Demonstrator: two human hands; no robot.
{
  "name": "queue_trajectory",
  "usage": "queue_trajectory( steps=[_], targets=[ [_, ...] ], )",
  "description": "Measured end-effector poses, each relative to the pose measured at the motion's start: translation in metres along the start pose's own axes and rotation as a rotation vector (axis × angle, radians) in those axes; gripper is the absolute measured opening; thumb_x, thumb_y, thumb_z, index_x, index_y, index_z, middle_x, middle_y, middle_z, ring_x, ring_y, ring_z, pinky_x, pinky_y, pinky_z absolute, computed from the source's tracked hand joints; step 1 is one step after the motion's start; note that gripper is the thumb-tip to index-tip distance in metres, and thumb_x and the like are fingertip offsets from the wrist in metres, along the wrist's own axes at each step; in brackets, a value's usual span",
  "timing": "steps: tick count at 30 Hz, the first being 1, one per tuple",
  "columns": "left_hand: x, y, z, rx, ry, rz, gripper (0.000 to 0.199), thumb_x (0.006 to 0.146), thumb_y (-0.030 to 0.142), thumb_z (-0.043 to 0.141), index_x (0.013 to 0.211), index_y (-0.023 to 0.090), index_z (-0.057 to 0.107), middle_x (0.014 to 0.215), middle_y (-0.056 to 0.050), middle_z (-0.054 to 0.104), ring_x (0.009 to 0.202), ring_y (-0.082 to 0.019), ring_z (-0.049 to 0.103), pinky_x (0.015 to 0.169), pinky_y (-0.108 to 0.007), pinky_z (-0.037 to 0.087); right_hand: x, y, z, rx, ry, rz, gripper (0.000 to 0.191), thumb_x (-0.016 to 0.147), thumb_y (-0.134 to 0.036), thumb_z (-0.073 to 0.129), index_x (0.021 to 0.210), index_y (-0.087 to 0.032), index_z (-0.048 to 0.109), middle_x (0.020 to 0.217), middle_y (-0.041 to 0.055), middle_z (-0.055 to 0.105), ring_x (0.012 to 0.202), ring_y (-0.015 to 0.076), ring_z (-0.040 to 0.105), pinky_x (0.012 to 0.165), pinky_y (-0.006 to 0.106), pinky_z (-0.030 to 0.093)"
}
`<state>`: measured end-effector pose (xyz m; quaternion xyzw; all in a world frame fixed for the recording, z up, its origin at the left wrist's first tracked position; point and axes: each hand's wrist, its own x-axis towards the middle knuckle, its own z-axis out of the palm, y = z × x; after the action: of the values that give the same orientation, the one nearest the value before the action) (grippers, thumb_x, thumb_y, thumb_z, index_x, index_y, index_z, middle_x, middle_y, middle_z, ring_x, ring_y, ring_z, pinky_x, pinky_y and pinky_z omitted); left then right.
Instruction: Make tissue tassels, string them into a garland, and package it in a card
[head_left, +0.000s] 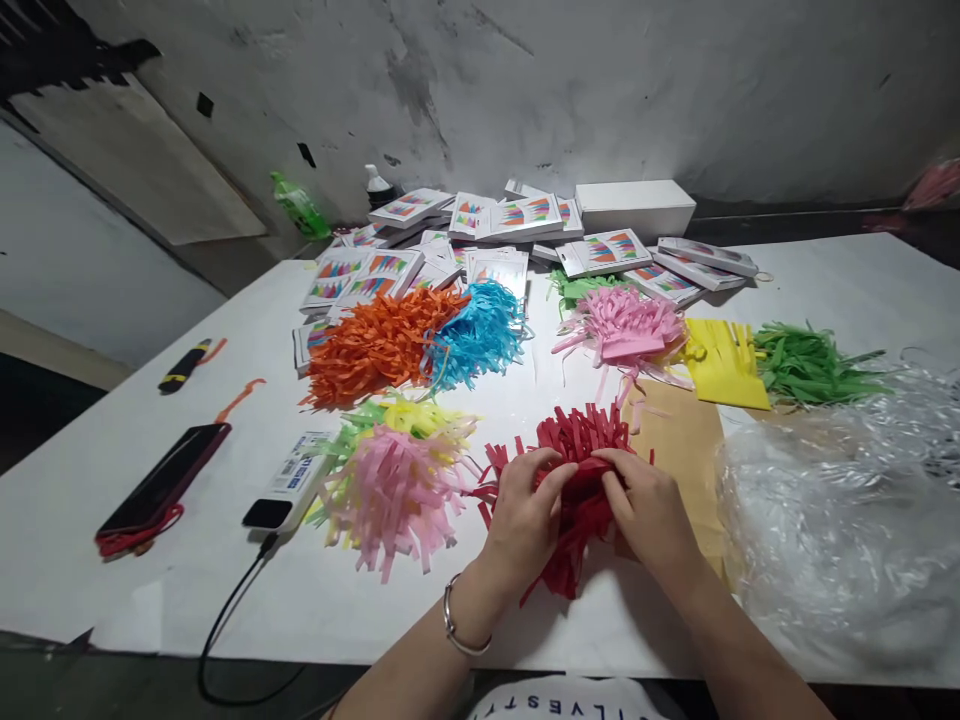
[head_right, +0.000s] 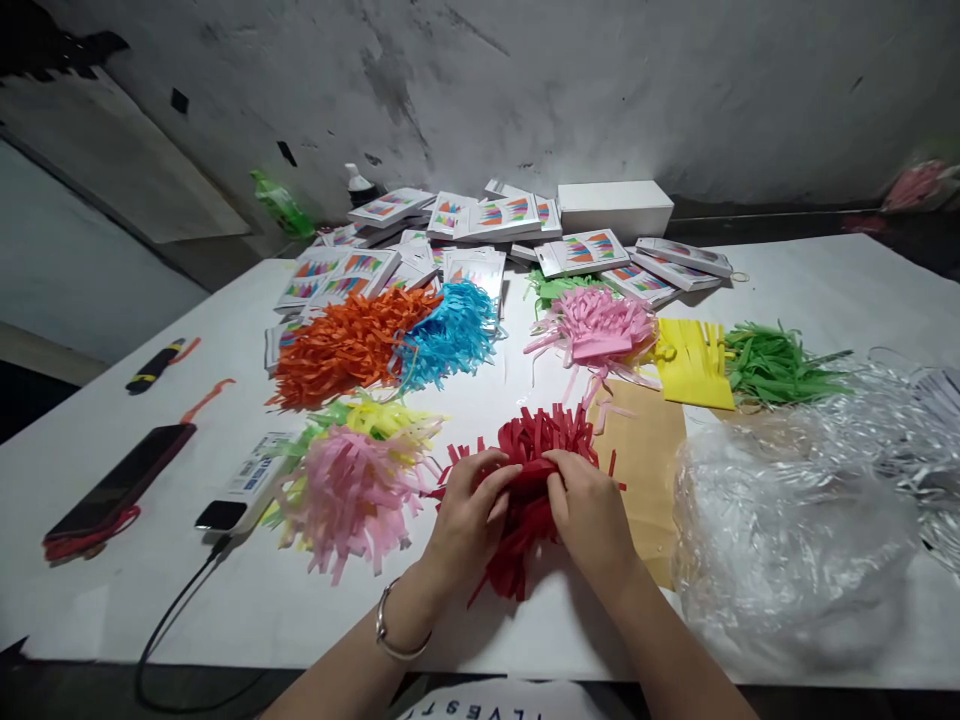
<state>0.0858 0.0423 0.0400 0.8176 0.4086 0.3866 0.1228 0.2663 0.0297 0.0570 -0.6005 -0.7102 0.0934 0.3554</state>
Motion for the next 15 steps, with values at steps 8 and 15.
queue_trajectory(
  steps=[8, 15],
  targets=[
    [0.010, 0.015, -0.020, 0.091, -0.106, 0.013, 0.017, 0.090, 0.010, 0.052, 0.091, 0.021, 0.065, 0.089, -0.007, 0.068, 0.088, -0.024, 0.055, 0.082, -0.041, 0.041, -0.007, 0.006, -0.004, 0.005, 0.145, -0.053, 0.034, 0.092, -0.015, 0.042, 0.112, -0.016, 0.069, 0.104, 0.0093, 0.076, 0.089, 0.0217, 0.073, 0.081, 0.034, 0.056],
    [0.019, -0.001, -0.085, -0.488, 0.122, -0.386, 0.007, 0.086, 0.018, 0.058, 0.091, 0.020, 0.061, 0.088, -0.004, 0.068, 0.081, -0.018, 0.062, 0.071, -0.029, 0.049, -0.003, 0.063, -0.050, -0.186, 0.423, 0.374, 0.034, 0.081, -0.025, 0.046, 0.099, -0.016, 0.073, 0.091, 0.0117, 0.076, 0.077, 0.0259, 0.070, 0.074, 0.036, 0.051]
  ],
)
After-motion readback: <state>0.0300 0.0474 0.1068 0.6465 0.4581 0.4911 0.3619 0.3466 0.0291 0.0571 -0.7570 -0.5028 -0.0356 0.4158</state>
